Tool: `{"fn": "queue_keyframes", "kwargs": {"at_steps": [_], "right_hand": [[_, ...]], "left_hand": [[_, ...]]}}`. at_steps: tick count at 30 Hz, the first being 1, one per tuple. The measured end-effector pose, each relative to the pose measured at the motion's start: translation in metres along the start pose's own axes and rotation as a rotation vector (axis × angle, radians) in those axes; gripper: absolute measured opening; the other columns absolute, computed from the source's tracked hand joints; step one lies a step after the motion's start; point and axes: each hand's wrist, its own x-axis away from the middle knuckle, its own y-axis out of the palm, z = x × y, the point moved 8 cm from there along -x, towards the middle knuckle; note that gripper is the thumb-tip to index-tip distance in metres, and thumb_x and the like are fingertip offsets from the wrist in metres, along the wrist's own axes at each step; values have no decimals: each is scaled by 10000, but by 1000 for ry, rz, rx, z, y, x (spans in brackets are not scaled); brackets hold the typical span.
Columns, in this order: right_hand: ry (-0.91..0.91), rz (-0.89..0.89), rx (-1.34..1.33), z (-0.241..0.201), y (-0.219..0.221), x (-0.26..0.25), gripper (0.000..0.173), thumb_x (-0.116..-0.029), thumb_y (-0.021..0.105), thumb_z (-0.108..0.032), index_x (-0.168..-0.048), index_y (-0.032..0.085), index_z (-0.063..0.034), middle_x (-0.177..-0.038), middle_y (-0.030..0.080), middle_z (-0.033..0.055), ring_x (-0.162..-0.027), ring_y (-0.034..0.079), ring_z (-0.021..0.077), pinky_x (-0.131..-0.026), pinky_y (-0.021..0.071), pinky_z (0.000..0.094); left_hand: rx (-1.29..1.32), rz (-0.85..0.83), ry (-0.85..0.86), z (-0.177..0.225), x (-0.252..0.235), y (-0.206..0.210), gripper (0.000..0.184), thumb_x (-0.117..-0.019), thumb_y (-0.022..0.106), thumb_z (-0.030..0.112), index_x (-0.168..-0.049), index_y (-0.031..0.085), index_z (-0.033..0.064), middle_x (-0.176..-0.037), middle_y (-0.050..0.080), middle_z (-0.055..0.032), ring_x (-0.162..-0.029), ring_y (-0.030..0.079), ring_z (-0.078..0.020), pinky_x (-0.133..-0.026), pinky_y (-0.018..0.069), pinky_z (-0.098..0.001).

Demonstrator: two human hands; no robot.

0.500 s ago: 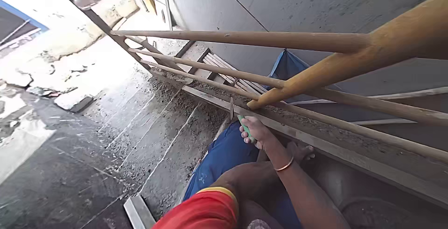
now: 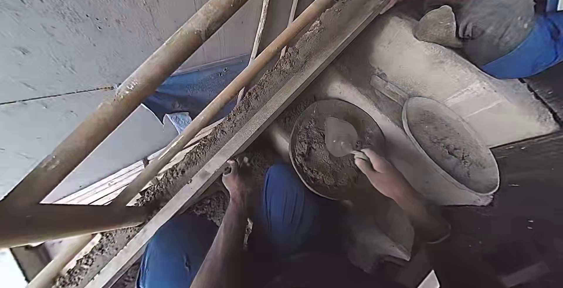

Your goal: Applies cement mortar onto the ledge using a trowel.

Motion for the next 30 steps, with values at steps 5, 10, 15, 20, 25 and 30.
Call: {"fn": "queue_keyframes", "kwargs": {"at_steps": [5,10,15,20,25,30], "right_hand": [[327,-109,432,90,-45,10,386,-1079,489,-392,-1251,660,-92,-1143,706,197,-1106,676,390,-947,517,616],[495,-194,514,119,-43,11,407,-1072,480,-420,-1203,655,-77,-1171,693,198,-1138,665,394,-937,530,602],[369,-271,411,87,11,-30,379,-1064,472,-398,-1123,663,-76,-1114,698,174,-1105,674,356,-917,540,573],[246,-175,231,77,5,-30,372,-1061,480,-402,-1167,698,-119,-1081,721,135,-1045,695,310,-918,541,567],[286,5,457,60,-2,-16,404,-1002,563,-464,-1326,633,-235,-1083,749,114,-1017,724,342,-844,570,567],[209,150,416,26,-23,-25,401,-1026,550,-413,-1358,632,-204,-1178,720,122,-1065,708,337,-873,575,554]], "left_hand": [[35,-47,-11,-6,-4,0,286,-1128,345,314,-1089,517,89,-848,706,-12,-701,691,-106,-617,595,-279],[-3,-90,16,-6,-1,2,326,-1134,277,341,-1136,503,106,-919,716,16,-770,699,-99,-675,594,-286],[25,-110,31,-6,-3,6,327,-1133,285,339,-1119,525,118,-914,730,20,-756,707,-103,-664,598,-280],[39,-76,5,-5,-4,1,288,-1126,342,320,-1139,524,98,-903,726,0,-737,713,-109,-650,614,-284],[51,-30,25,-8,-3,-5,263,-1120,379,311,-1095,534,100,-870,736,-2,-702,717,-116,-595,607,-277],[99,-68,-4,-6,0,3,254,-1120,378,284,-1069,550,104,-857,733,7,-713,718,-104,-616,610,-270]]}}
